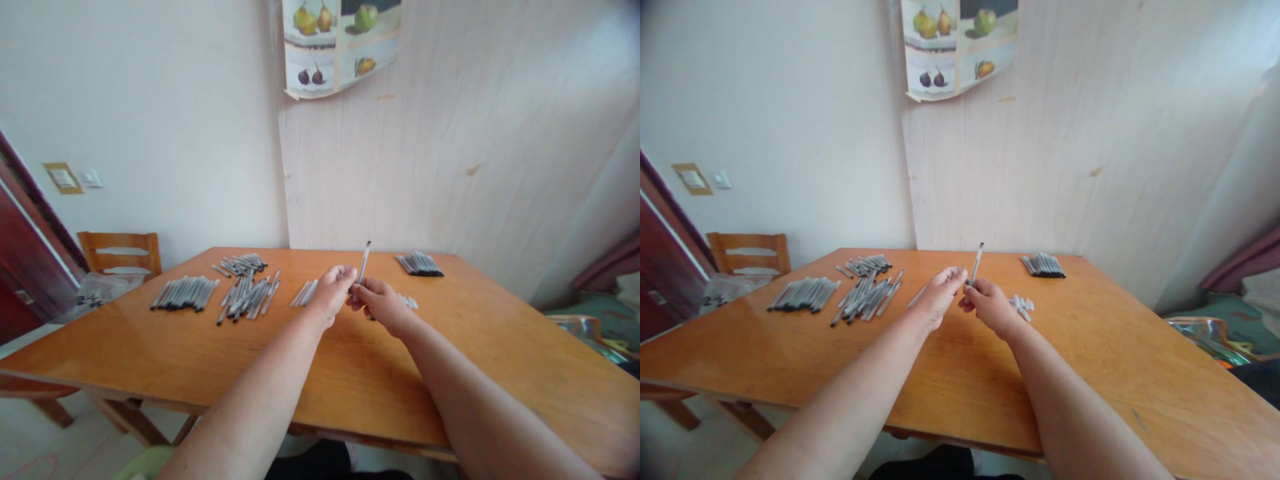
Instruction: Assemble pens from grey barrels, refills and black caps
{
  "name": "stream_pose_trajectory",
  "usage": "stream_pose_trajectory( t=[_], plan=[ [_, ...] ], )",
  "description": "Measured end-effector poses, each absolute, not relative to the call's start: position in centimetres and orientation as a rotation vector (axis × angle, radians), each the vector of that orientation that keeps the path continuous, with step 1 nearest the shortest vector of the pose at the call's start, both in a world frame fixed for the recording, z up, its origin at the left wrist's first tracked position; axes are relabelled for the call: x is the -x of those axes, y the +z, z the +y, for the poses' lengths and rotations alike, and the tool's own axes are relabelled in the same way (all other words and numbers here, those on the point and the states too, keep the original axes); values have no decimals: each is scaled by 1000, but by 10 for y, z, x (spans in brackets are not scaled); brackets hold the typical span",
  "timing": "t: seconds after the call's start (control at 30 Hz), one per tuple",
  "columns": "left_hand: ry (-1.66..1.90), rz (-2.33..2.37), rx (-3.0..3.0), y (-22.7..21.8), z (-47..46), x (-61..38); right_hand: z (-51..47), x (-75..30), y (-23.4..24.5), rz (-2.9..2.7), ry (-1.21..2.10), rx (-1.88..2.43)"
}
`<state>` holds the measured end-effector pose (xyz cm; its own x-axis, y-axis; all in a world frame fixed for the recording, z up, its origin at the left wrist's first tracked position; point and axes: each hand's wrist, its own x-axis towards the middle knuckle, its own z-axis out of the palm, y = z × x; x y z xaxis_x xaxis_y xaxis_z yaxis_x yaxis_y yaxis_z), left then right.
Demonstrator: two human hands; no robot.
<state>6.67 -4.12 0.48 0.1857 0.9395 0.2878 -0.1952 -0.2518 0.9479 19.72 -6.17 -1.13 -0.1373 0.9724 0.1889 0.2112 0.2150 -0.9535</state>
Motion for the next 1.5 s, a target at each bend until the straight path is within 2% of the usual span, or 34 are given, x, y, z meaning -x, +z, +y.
stream_pose_trajectory(
  t=[0.1, 0.3, 0.67, 1.2, 1.5],
  plan=[
    [1185, 655, -1319, -1, -41, -63, -68, -194, -8, -1677, 1074, 1123],
    [1297, 565, -1141, -16, -31, -49, -70, -195, -7, -1693, 1149, 1054],
    [1281, 531, -1066, -6, -33, -39, -70, -201, -7, -1520, 1409, 973],
    [1435, 635, -854, -10, -34, -58, -77, -194, 10, -1784, 932, 1304],
    [1641, 733, -593, 0, -10, -21, -67, -210, -14, -1913, 603, 1418]
  ],
)
